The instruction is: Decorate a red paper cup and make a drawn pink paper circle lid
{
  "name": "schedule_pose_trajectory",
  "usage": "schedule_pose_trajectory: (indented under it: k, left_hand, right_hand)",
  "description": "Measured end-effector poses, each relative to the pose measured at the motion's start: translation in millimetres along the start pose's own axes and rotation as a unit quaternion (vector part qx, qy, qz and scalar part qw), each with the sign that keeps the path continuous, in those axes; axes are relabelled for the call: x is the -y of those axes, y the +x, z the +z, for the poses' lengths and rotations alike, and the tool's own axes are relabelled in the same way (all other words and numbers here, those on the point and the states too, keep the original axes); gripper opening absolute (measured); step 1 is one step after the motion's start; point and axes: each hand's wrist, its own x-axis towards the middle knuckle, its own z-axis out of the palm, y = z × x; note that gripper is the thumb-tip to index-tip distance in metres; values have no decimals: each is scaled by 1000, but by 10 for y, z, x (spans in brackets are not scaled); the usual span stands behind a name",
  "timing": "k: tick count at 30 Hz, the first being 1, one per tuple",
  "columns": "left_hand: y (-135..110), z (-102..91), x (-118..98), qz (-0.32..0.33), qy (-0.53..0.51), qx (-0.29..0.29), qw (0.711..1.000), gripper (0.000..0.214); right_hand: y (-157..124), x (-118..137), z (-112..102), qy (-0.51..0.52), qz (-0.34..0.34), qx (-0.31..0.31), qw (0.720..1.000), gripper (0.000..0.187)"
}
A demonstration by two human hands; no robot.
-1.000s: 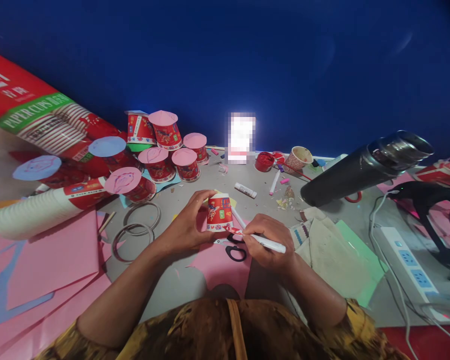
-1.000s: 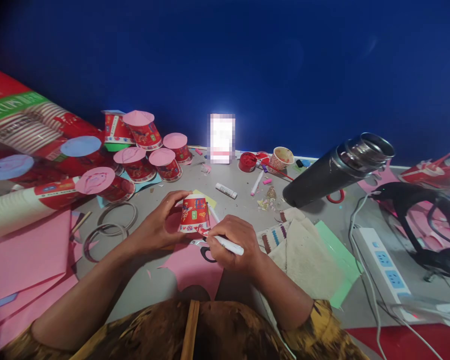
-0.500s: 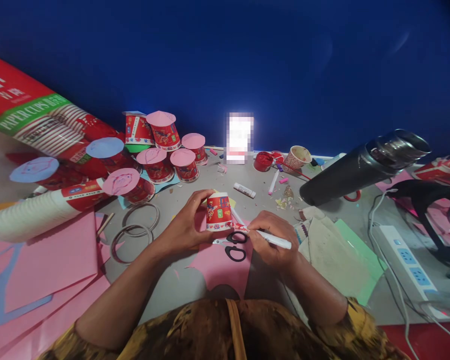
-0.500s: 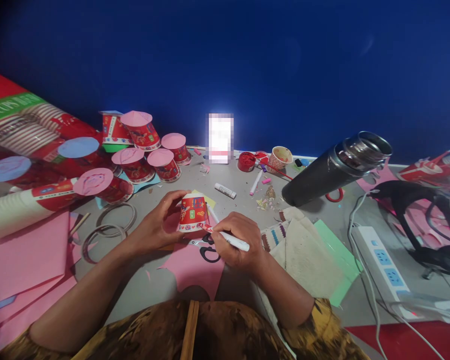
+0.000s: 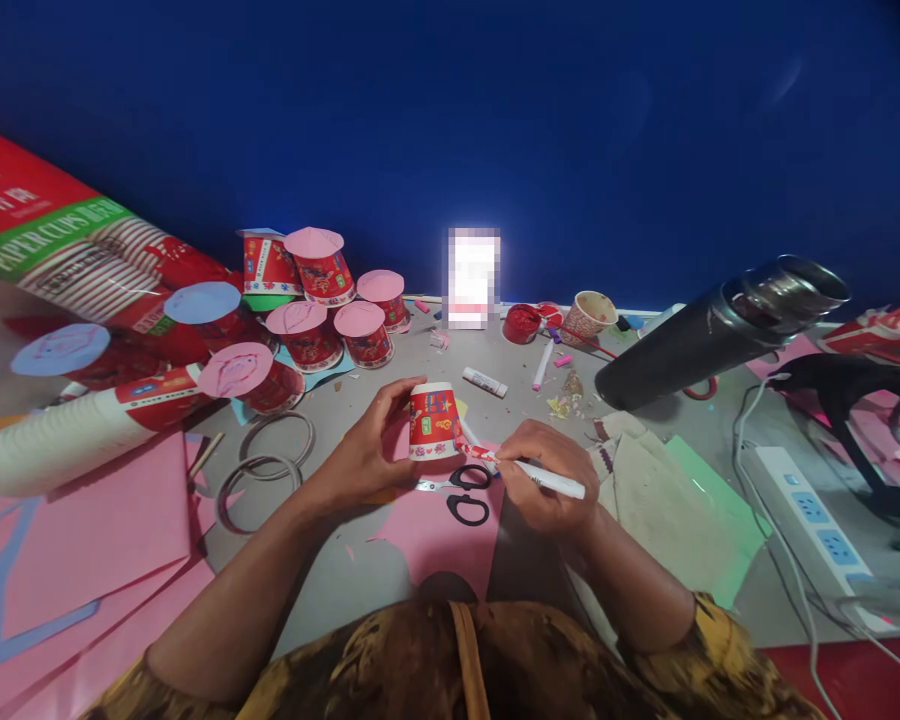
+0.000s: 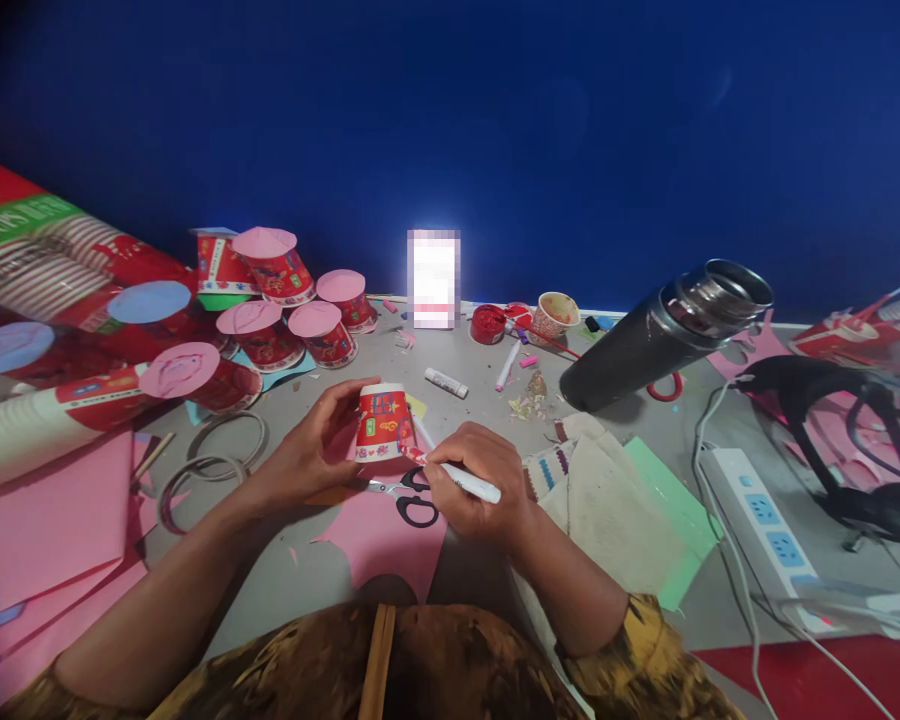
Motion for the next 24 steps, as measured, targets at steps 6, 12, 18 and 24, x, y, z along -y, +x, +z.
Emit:
schedule_pose_trajectory:
  k: [6, 12, 18, 24]
  left_hand:
    - [-8, -3, 17, 2, 9, 4, 1000, 91]
    - [-3, 9, -2, -2, -1, 0, 1000, 92]
    - [-7, -11, 31, 6, 6, 2, 1000, 91]
    - [-15, -19, 38, 7, -4, 5, 1000, 90]
  right_hand:
    - [22, 20, 23, 2, -4, 0, 1000, 15]
    - [12, 14, 33, 11, -3, 14, 1000, 14]
    - [16, 19, 30, -5, -3, 29, 1000, 14]
    - [24, 22, 10, 4, 3, 10, 1000, 14]
